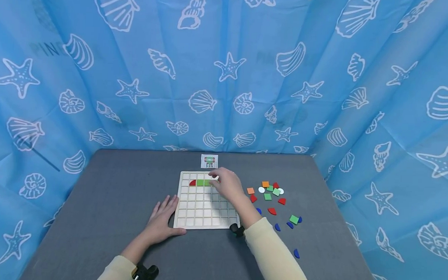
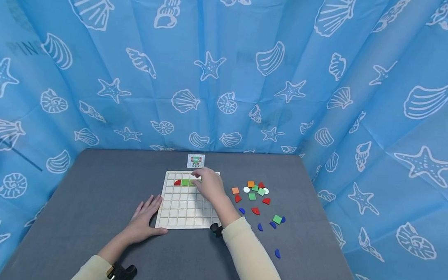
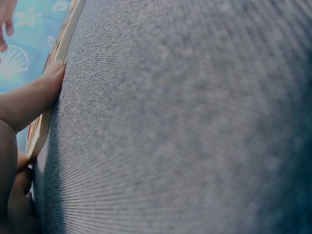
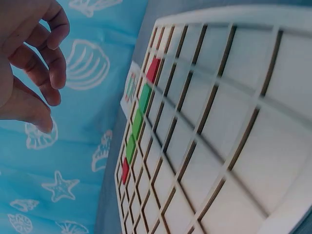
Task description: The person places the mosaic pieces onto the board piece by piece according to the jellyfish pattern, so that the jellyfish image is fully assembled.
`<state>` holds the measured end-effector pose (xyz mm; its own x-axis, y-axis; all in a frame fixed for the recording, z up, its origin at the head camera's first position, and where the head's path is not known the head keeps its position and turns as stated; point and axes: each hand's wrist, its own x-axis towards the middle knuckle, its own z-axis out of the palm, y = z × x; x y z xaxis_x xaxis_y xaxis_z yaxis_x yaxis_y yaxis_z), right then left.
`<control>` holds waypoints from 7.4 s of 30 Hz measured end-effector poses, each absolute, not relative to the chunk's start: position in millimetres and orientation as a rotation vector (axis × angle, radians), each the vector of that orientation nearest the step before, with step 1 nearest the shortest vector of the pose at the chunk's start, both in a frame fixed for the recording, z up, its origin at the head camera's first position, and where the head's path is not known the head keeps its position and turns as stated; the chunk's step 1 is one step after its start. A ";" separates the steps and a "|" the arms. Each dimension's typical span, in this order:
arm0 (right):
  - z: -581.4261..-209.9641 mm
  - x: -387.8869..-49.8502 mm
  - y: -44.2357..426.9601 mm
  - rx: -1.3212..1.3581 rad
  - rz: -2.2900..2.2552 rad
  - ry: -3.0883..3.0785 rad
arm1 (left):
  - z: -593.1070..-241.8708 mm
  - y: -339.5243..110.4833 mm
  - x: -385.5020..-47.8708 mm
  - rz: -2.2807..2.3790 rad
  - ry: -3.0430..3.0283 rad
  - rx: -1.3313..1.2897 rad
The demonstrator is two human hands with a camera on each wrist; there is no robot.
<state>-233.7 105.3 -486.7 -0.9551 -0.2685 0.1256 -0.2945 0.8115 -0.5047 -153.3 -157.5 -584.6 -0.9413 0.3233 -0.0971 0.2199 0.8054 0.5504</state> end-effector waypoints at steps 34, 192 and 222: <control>-536.3 -228.6 219.2 -0.075 0.899 -3.134 | -579.1 -157.7 -152.5 0.827 2.806 0.434; -542.8 -213.7 225.8 -0.047 0.640 -3.174 | -588.0 -157.4 -156.8 0.818 2.779 0.409; -524.4 -211.1 166.5 0.427 0.796 -3.064 | -586.3 -157.6 -154.7 0.808 2.807 0.426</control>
<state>-211.1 166.5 -524.4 -0.9629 -0.2696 0.0157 -0.2431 0.8402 -0.4847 -154.7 -157.6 -586.3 -0.9408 0.3236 -0.1008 0.2205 0.8102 0.5431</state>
